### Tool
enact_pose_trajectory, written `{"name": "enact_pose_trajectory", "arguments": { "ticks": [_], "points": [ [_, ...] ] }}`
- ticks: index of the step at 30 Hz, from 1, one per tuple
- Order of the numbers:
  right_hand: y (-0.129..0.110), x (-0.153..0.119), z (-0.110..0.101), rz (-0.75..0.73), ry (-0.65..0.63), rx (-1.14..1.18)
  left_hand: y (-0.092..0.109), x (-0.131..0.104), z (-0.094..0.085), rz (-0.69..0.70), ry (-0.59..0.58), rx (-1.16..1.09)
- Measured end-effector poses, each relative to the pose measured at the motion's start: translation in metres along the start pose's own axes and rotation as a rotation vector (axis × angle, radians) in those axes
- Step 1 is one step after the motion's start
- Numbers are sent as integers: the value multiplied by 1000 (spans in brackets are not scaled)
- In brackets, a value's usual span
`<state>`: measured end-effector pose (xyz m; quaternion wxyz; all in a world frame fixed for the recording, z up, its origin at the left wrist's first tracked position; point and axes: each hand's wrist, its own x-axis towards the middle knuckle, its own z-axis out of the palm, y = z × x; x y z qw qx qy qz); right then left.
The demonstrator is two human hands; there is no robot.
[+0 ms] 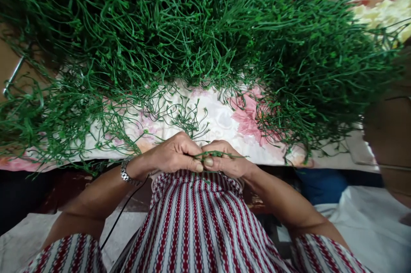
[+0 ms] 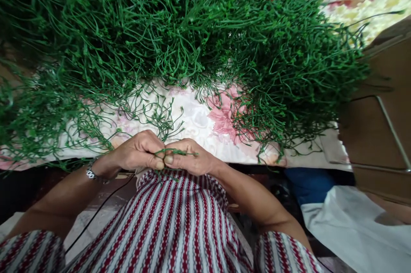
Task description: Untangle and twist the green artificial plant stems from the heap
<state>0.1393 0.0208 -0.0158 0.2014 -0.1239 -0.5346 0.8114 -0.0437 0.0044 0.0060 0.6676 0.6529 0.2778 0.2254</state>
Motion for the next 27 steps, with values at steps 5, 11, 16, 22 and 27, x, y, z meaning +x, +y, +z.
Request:
{"name": "enact_pose_trajectory", "arguments": {
  "ticks": [5,11,16,22,27],
  "points": [
    [8,3,9,-63,64,225,-2,-1,4,-52,58,-158],
    [2,8,12,-275,67,362,-4,-5,9,-47,144,-299],
    [-23,-2,-12,-256,230,-106,5,-2,10,-101,429,-203],
    [-28,-5,-11,-137,441,-576,12,8,10,-70,581,50],
    [-15,2,6,-132,444,-774,6,11,15,-35,703,240]
  ]
}}
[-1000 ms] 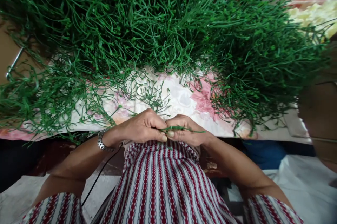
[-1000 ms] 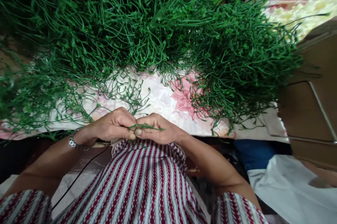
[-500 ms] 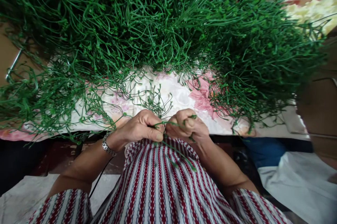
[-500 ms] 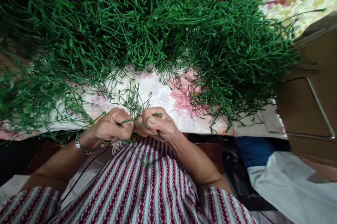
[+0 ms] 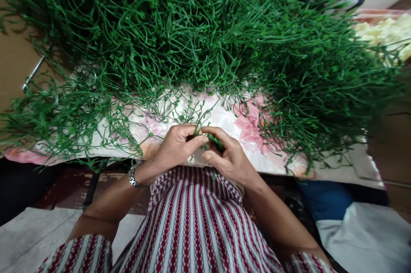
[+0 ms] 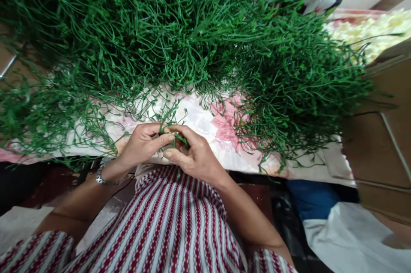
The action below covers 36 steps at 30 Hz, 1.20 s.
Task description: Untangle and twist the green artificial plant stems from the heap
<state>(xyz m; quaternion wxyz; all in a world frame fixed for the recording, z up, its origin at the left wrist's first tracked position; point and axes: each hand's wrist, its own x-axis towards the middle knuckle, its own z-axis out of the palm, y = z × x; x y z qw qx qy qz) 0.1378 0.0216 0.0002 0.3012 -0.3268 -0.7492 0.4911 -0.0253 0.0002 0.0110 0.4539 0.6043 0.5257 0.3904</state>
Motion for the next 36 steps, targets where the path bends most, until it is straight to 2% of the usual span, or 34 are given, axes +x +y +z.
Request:
{"name": "enact_pose_trajectory", "arguments": {
  "ticks": [4,7,9,12,16,19,21,22,24,26,29,31,33,36],
  "points": [
    [4,0,9,-11,28,48,0,-3,0,105,74,163],
    [6,-1,14,37,53,158,0,-4,-1,172,158,278],
    [5,-1,16,49,66,146,-1,-5,0,252,178,345],
    [1,0,15,0,66,-52,-3,-4,4,387,190,448],
    [-2,7,4,-159,16,-368,-8,-2,4,549,239,593],
    [-2,9,-9,-270,-168,-566,-9,1,-7,643,354,619],
    [0,9,-19,-295,-258,-633,-6,3,-19,553,470,505],
    [1,9,-24,-287,-232,-649,-3,4,-24,459,486,406],
    [2,9,-33,-250,-51,-667,1,5,-29,254,363,187],
    [2,10,-40,-234,81,-676,4,6,-30,129,252,-14],
    [-1,9,-39,-243,139,-632,3,8,-26,97,320,-214],
    [-3,8,-32,-238,159,-587,1,8,-23,108,330,-266],
    [-5,9,-19,-260,102,-558,1,8,-21,113,299,-269],
    [-3,13,4,-317,-53,-619,4,7,-18,136,289,-224]
  ]
}}
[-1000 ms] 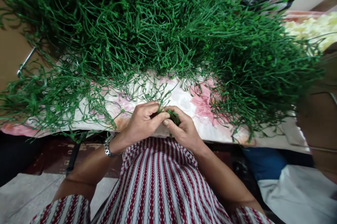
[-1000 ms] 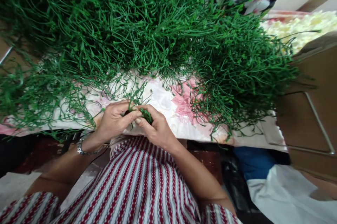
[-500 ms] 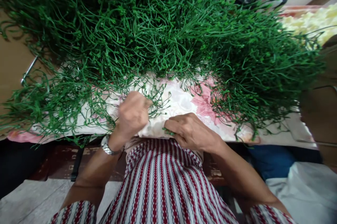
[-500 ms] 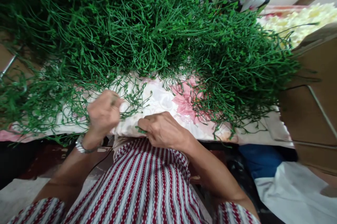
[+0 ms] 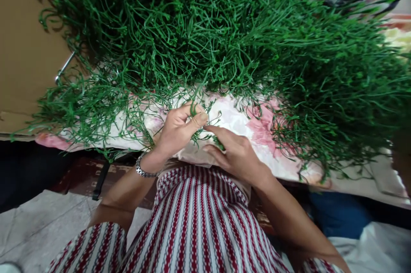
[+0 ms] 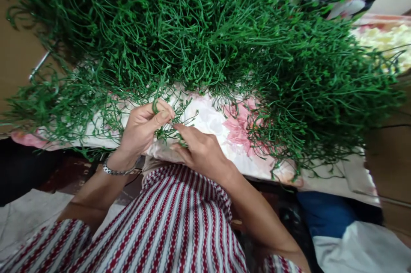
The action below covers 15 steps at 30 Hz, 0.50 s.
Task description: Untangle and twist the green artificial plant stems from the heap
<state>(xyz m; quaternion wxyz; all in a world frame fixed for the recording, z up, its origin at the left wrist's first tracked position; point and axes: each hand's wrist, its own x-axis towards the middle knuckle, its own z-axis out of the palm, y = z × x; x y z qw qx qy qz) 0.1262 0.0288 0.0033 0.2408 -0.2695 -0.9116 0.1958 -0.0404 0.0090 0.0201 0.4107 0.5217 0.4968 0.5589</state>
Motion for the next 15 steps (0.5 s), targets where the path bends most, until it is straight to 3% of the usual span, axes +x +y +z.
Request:
{"name": "enact_pose_trajectory", "arguments": {
  "ticks": [4,5,9,10,11,13,15],
  "points": [
    [-1,8,12,-39,40,-23,8,-5,-2,32,-35,34],
    [0,8,11,0,90,33,10,-8,-4,56,-3,45],
    [10,0,0,299,284,303,15,-31,-10,268,314,224],
    [12,-2,-2,348,316,351,14,-37,-9,273,303,256],
    [13,-5,-3,376,338,384,12,-43,-7,207,195,254],
    [14,-9,-2,371,372,400,3,-50,1,-58,-68,153],
    [13,-13,1,287,388,372,-8,-49,10,-332,-136,-87]
  ]
}}
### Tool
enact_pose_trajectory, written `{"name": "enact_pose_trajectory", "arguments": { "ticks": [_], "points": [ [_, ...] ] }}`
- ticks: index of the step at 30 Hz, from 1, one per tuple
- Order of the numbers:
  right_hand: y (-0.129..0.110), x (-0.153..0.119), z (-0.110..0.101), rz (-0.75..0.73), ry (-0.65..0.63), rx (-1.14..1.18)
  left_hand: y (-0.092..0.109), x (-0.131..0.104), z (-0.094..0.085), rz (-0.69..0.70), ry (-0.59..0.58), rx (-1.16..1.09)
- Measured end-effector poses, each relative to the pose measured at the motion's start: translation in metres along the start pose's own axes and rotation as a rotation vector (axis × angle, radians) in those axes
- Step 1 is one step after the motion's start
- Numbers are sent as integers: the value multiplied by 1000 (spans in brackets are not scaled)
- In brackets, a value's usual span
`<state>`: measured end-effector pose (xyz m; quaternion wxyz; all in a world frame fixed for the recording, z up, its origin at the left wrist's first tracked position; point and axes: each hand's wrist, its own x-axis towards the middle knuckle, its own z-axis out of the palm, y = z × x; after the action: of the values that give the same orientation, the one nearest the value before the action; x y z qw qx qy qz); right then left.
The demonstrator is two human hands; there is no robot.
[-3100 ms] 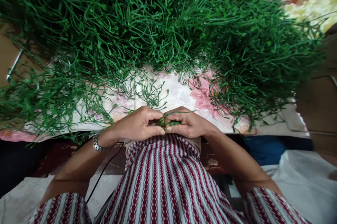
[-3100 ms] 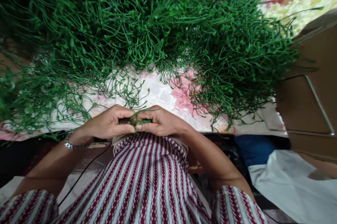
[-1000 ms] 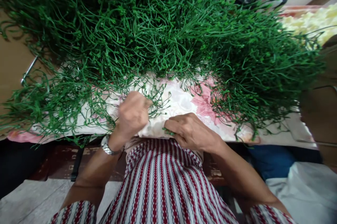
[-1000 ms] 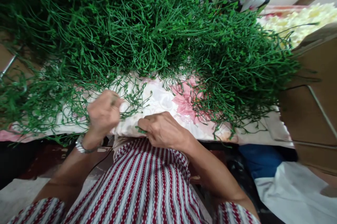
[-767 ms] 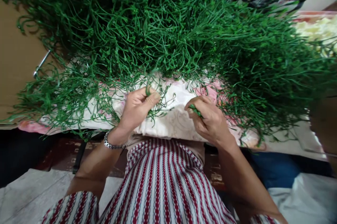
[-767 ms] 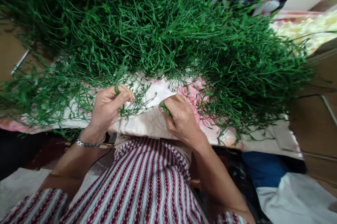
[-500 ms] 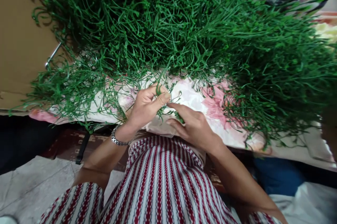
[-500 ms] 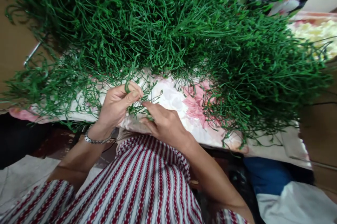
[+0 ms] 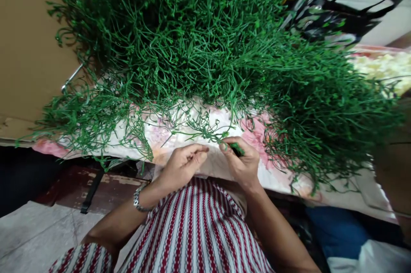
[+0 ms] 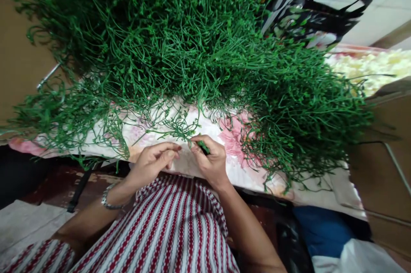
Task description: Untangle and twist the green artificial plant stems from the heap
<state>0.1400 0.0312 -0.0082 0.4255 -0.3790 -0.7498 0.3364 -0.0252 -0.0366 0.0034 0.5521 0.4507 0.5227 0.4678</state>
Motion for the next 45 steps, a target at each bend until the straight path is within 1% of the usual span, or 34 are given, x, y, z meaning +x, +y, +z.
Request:
{"name": "enact_pose_trajectory", "arguments": {
  "ticks": [1,2,4,6,7,9,10,12,14,15,16,17,18,20,22,24,25,26,30,32,34,35,36,37,39,40,41,42,43,44,45],
  "points": [
    [0,-2,1,-73,-26,-28,-4,5,3,-79,35,-165],
    [1,-4,2,-164,-69,-79,-7,10,5,-122,100,-328],
    [2,-8,4,-359,-187,-242,-9,18,6,-139,230,-567],
    [4,-12,4,-499,-308,-414,-8,23,4,-112,324,-666],
    [5,-14,3,-529,-348,-462,-7,24,2,-96,348,-681],
    [7,-16,-2,-501,-366,-453,-7,24,-1,-70,361,-679],
    [8,-17,-6,-459,-332,-417,-7,23,-3,-60,358,-664],
    [5,-16,-14,-361,-193,-354,-9,22,-6,-34,342,-610],
    [-2,-13,-22,-308,-53,-341,-13,22,-7,-2,333,-539],
    [-7,-11,-24,-309,-13,-354,-15,22,-6,18,336,-495],
    [-13,-8,-24,-330,-5,-377,-16,22,-5,41,340,-446],
    [-19,-5,-23,-364,-27,-407,-18,22,-4,65,340,-394],
    [-24,-1,-21,-403,-80,-447,-19,23,-3,89,335,-344],
    [-31,7,-14,-438,-247,-578,-20,23,-1,128,312,-260],
    [-31,14,-6,-393,-400,-734,-20,23,0,171,295,-208],
    [-24,19,-2,-331,-472,-840,-19,21,-3,223,296,-183],
    [-20,21,-1,-314,-465,-863,-18,20,-4,242,295,-181],
    [-14,21,-1,-307,-432,-875,-17,19,-6,255,295,-191],
    [7,19,-9,-262,-180,-865,-13,13,-16,243,270,-272],
    [13,16,-12,-264,-104,-818,-13,11,-21,179,286,-347],
    [16,13,-12,-293,-49,-779,-14,7,-27,55,302,-418],
    [17,11,-11,-309,-20,-768,-15,4,-30,-21,292,-432],
    [17,9,-9,-324,2,-758,-15,0,-32,-99,246,-420],
    [16,7,-7,-339,15,-749,-14,-6,-34,-176,159,-385],
    [16,4,-2,-358,16,-746,-6,-20,-35,-318,-103,-251],
    [15,3,0,-365,7,-752,2,-27,-34,-356,-241,-174],
    [15,1,2,-372,-5,-757,11,-32,-32,-359,-357,-105],
    [15,0,3,-379,-17,-762,21,-35,-29,-307,-407,-75],
    [15,-1,4,-389,-28,-762,31,-35,-27,-187,-388,-79],
    [15,-2,5,-402,-38,-760,39,-31,-24,-52,-299,-103],
    [15,-3,6,-419,-43,-756,45,-23,-21,45,-163,-143]
  ]
}}
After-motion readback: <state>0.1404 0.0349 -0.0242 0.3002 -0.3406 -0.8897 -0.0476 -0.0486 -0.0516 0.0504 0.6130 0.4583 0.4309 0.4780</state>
